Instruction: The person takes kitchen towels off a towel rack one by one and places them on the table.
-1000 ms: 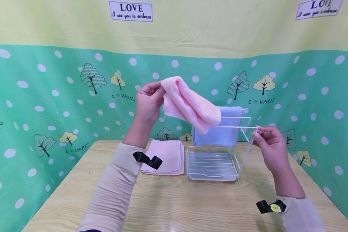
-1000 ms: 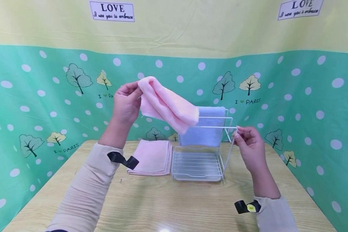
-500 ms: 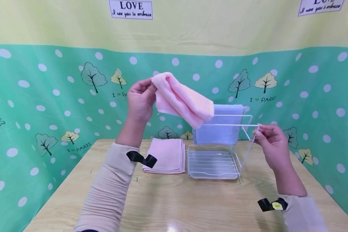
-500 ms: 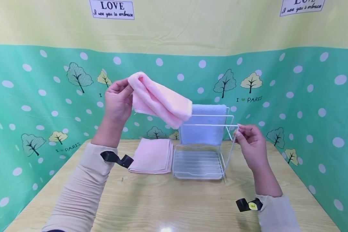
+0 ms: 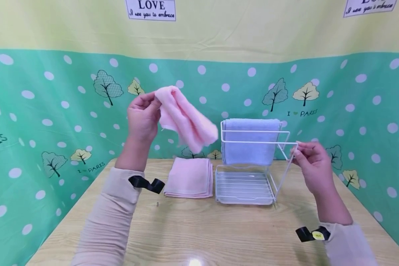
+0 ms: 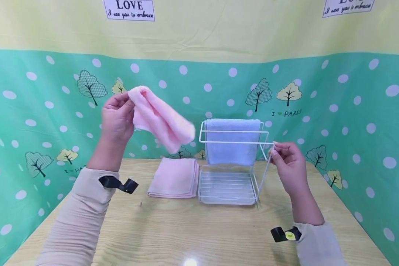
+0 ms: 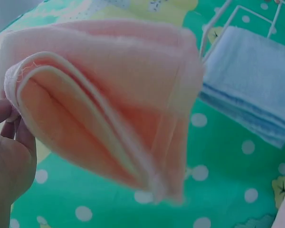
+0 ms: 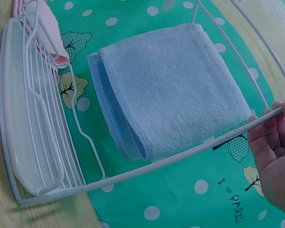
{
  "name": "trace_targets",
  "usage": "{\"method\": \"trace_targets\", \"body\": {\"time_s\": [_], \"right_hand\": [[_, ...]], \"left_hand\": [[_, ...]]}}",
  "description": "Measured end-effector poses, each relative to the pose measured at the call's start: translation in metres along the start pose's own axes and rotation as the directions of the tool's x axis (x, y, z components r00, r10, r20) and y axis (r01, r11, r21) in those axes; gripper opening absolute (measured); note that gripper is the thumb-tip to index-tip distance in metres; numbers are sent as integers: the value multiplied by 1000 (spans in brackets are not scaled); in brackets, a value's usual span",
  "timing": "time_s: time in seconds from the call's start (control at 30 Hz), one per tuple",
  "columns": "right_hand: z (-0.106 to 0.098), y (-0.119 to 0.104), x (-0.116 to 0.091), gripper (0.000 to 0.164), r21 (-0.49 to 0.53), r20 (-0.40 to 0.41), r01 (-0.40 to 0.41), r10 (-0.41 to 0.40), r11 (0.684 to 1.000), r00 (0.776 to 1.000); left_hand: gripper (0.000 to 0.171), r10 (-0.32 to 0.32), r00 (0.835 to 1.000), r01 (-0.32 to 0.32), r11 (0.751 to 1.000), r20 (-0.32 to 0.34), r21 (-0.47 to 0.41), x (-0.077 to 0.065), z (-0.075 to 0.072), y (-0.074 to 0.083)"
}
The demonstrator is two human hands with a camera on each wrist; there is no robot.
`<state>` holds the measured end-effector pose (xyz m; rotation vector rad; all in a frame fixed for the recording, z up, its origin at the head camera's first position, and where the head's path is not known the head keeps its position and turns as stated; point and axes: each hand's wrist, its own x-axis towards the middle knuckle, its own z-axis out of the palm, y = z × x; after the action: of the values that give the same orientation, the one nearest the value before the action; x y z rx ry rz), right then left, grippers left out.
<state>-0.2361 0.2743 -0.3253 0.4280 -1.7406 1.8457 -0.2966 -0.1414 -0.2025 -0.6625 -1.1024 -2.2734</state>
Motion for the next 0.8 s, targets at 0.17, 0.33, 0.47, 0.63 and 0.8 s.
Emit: {"method": "trace_targets", "body": {"time_s": [0.17,0.33,0.47,0.63,0.8], "right_hand": [[1,2,-1,19,3,-5,1,-1,1000,1000],[0,2,0,23,-26,-11,2,-2,1000,1000],[-1,2,1,25,-25,-10,6,-7,1000,1000],[0,3,1,22,-4,-2,17,-17,1000,1000],[0,4,0,24,-2,4,26,-26,1000,1000]], "left_hand": [[19,-59,997,62,997,-54,55,-6,-25,0],[12,-119,985,132,987,-125,96,-14,-50,-1],[11,-130,979,149,982,-157,120,-18,-64,-4],[10,-166,968,192,973,-191,131,-25,-79,-5],[11,-197,954,234,961,-225,150,-32,-93,-9]]}}
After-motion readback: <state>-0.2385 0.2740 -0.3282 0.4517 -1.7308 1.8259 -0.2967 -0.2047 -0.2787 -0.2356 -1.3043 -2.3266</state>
